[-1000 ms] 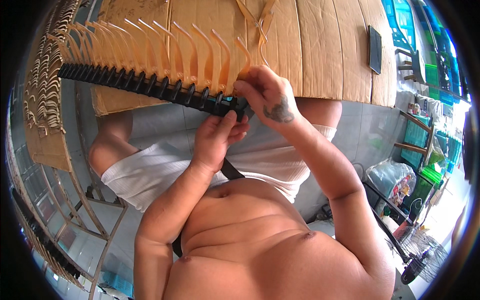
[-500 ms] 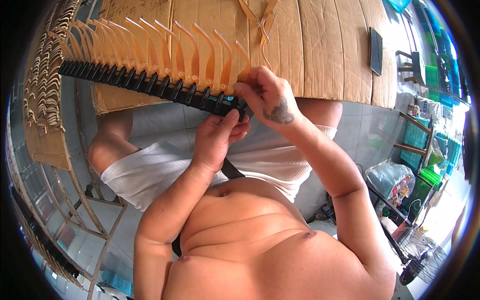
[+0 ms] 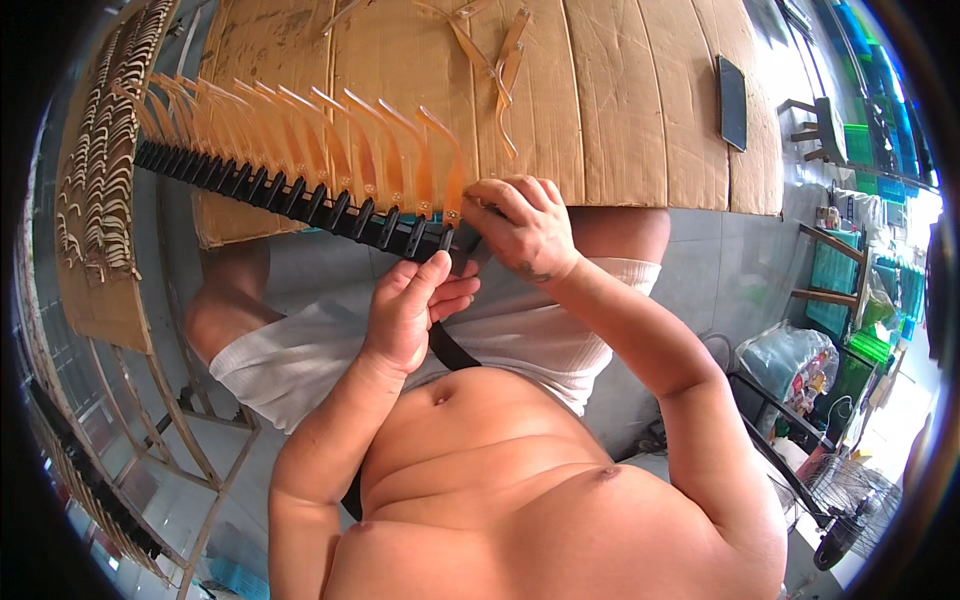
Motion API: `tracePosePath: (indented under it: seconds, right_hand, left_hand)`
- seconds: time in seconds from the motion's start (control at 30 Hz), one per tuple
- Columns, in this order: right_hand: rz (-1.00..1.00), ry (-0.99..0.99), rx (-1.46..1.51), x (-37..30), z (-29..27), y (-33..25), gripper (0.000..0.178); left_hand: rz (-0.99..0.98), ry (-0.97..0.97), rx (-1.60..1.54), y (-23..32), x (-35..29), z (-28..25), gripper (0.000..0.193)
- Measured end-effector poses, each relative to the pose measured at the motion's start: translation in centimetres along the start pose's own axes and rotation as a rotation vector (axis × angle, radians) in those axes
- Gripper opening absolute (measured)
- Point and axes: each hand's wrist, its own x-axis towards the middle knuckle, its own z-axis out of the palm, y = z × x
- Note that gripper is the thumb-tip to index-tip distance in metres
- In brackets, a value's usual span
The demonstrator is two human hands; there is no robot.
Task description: The person inserts clear plastic hanger hooks into slots on a black plastic bar. They repeatedly pick up hooks from a pile on the table and place them into the bar, then move the completed bar to a rack.
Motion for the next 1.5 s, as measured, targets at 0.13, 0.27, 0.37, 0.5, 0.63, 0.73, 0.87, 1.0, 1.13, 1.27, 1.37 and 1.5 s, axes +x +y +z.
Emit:
tracePosePath:
  seconds: [0.13,0.27,0.37,0.5,0.63,0.73,0.87,1.0,1.13,1.27,1.37,1.5]
  right_hand:
    - [-0.116,0.045,0.004,0.1,-0.1,1.2,0.035]
    - [-0.223,0.134,-0.006,0.5,0.5,1.9,0.03]
    - [-0.173,0.1,-0.002,0.4,0.1,1.4,0.024]
    - [-0.235,0.091,0.038,0.1,-0.5,2.0,0.024]
    - [-0.131,0.145,0.082,-0.8,0.0,2.1,0.03]
    - [-0.027,0.151,0.097,-0.2,0.1,0.8,0.033]
    - [0.021,0.107,0.108,0.2,0.5,0.0,0.027]
    - [0.016,0.139,0.178,0.3,1.0,0.2,0.023]
    - [-0.103,0.156,0.122,-0.3,1.6,0.9,0.018]
    - [-0.21,0.041,0.141,-1.0,-0.4,1.0,0.014]
    - [-0.19,-0.125,0.26,-2.6,-3.0,0.7,0.016]
    - [0.626,-0.351,0.968,-4.7,-3.0,-1.7,0.023]
  left_hand:
    - [0.003,0.038,0.011,-0.1,0.5,0.4,0.027]
    - [0.01,0.05,0.015,0.0,0.9,0.6,0.027]
    - [0.009,0.023,0.005,0.3,0.7,0.9,0.027]
    - [0.02,0.022,-0.013,0.1,0.3,0.6,0.027]
    - [0.028,0.026,0.007,0.2,-0.1,0.8,0.027]
    - [0.048,0.05,0.02,0.2,-0.4,0.8,0.026]
    - [0.036,0.047,0.024,0.2,-0.4,0.7,0.027]
    - [0.024,0.049,0.027,0.4,-0.4,0.7,0.027]
    - [0.02,0.032,0.014,0.3,-0.1,0.8,0.027]
    - [0.018,0.014,0.007,0.2,0.2,0.8,0.027]
    - [0.003,0.004,-0.011,0.0,0.9,0.6,0.027]
    - [-0.009,0.036,0.079,-1.2,1.7,0.7,0.029]
